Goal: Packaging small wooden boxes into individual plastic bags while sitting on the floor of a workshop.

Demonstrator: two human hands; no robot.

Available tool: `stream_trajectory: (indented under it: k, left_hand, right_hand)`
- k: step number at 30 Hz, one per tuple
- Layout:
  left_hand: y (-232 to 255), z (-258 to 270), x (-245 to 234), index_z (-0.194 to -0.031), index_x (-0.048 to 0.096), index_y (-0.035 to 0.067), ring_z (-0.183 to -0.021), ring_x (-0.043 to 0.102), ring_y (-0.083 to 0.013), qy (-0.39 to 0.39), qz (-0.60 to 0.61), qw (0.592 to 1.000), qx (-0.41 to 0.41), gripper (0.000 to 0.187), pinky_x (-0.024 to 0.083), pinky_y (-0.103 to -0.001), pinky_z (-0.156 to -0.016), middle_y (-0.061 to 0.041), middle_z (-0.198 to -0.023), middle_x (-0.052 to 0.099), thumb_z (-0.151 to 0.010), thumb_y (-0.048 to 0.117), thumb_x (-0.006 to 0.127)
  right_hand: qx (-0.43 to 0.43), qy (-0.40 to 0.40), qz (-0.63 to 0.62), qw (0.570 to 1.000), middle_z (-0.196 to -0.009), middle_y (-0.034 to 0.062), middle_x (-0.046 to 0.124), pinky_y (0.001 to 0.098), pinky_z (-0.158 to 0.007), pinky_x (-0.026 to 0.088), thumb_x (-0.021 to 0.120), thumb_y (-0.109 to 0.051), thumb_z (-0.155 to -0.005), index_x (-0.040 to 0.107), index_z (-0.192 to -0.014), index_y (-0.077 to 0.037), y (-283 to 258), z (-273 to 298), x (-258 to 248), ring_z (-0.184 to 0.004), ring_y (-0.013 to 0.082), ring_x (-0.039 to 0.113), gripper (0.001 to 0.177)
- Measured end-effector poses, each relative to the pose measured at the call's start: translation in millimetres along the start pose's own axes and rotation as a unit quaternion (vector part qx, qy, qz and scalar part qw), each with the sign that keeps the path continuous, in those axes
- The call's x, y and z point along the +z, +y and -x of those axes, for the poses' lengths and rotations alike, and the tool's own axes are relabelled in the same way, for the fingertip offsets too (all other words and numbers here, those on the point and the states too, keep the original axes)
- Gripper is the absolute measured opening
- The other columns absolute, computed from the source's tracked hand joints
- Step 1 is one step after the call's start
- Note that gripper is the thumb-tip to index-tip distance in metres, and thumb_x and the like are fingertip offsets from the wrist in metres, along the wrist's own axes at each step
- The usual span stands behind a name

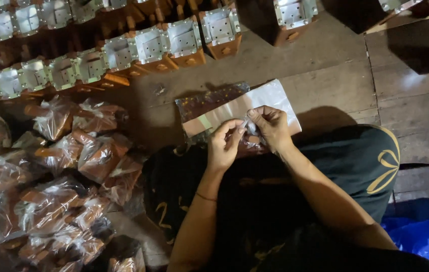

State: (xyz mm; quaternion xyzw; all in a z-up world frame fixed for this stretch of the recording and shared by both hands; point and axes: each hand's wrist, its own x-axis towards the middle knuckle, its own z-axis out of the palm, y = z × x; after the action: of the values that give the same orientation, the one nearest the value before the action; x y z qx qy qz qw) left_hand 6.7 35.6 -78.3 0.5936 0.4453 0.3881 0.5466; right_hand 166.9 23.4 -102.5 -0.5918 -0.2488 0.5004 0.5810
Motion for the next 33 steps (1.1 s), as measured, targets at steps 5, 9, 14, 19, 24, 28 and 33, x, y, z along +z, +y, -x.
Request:
stream_trajectory:
  k: [5, 9, 14, 19, 24, 28, 33]
  left_hand:
    - [14, -4, 8, -0.109, 0.074, 0.011, -0.091, 0.077, -0.0261, 0.053, -0.138, 0.982, 0.114, 0.023, 0.062, -0.036, -0.079, -0.010, -0.092, 0.078, -0.088, 0.007, 0.078]
    - [21, -5, 6, -0.120, 0.070, 0.018, -0.086, 0.076, -0.0282, 0.060, -0.187, 0.972, 0.127, 0.024, 0.062, -0.040, -0.075, -0.008, -0.089, 0.077, -0.096, 0.017, 0.065]
    - [34, -5, -8, -0.134, 0.057, 0.013, -0.084, 0.074, -0.0392, -0.006, -0.182, 0.975, 0.127, 0.051, 0.060, -0.046, -0.076, -0.014, -0.082, 0.074, -0.085, -0.001, 0.063]
    - [21, -8, -9, -0.132, 0.045, 0.017, -0.088, 0.074, -0.0390, -0.022, -0.202, 0.979, 0.022, 0.043, 0.057, -0.052, -0.079, -0.013, -0.095, 0.077, -0.094, 0.011, 0.063]
    - [41, -11, -14, -0.126, 0.040, 0.017, -0.083, 0.075, -0.0383, -0.027, -0.143, 0.989, -0.039, 0.041, 0.061, -0.046, -0.073, -0.013, -0.092, 0.077, -0.093, 0.015, 0.065]
    - [34, -9, -17, -0.125, 0.041, 0.016, -0.083, 0.075, -0.0400, -0.035, -0.149, 0.988, -0.033, 0.039, 0.063, -0.047, -0.070, -0.015, -0.094, 0.076, -0.093, 0.010, 0.063]
    - [21, -4, -12, -0.121, 0.045, 0.020, -0.079, 0.074, -0.0377, -0.007, -0.203, 0.979, -0.008, 0.035, 0.062, -0.045, -0.067, -0.009, -0.089, 0.076, -0.094, 0.010, 0.065]
  right_hand:
    - [0.003, -0.087, 0.020, 0.996, -0.063, 0.0129, 0.066, 0.0260, -0.045, 0.055, 0.083, -0.024, -0.093, 0.074, -0.086, 0.004, -16, 4, 0, -0.056, 0.0119, 0.061, 0.030]
    - [0.000, -0.149, 0.028, 0.988, -0.065, 0.0150, 0.068, 0.0283, -0.050, 0.058, 0.093, -0.017, -0.078, 0.077, -0.095, 0.005, -49, 13, 16, -0.061, 0.0126, 0.061, 0.032]
    - [0.011, -0.078, 0.001, 0.997, -0.067, 0.0097, 0.069, 0.0211, -0.054, 0.053, 0.080, -0.005, -0.091, 0.076, -0.101, 0.006, -29, 10, 10, -0.061, 0.0069, 0.059, 0.016]
    - [-0.021, -0.087, 0.028, 0.996, -0.074, 0.0068, 0.069, 0.0207, -0.058, 0.054, 0.081, -0.010, -0.092, 0.073, -0.114, 0.004, -13, 3, -10, -0.065, 0.0074, 0.060, 0.026]
    - [-0.156, -0.257, 0.114, 0.947, -0.093, 0.0204, 0.071, 0.0352, -0.079, 0.054, 0.074, 0.000, -0.097, 0.076, -0.103, 0.005, -54, 6, -7, -0.087, 0.0236, 0.067, 0.008]
    - [-0.175, -0.320, 0.196, 0.910, -0.095, 0.0258, 0.070, 0.0456, -0.079, 0.054, 0.075, 0.003, -0.093, 0.073, -0.099, 0.009, -70, 3, -8, -0.089, 0.0351, 0.069, 0.009]
    - [-0.152, -0.290, 0.294, 0.898, -0.086, 0.0228, 0.073, 0.0441, -0.067, 0.055, 0.079, 0.006, -0.083, 0.074, -0.098, 0.005, -63, -4, -7, -0.075, 0.0355, 0.072, 0.017]
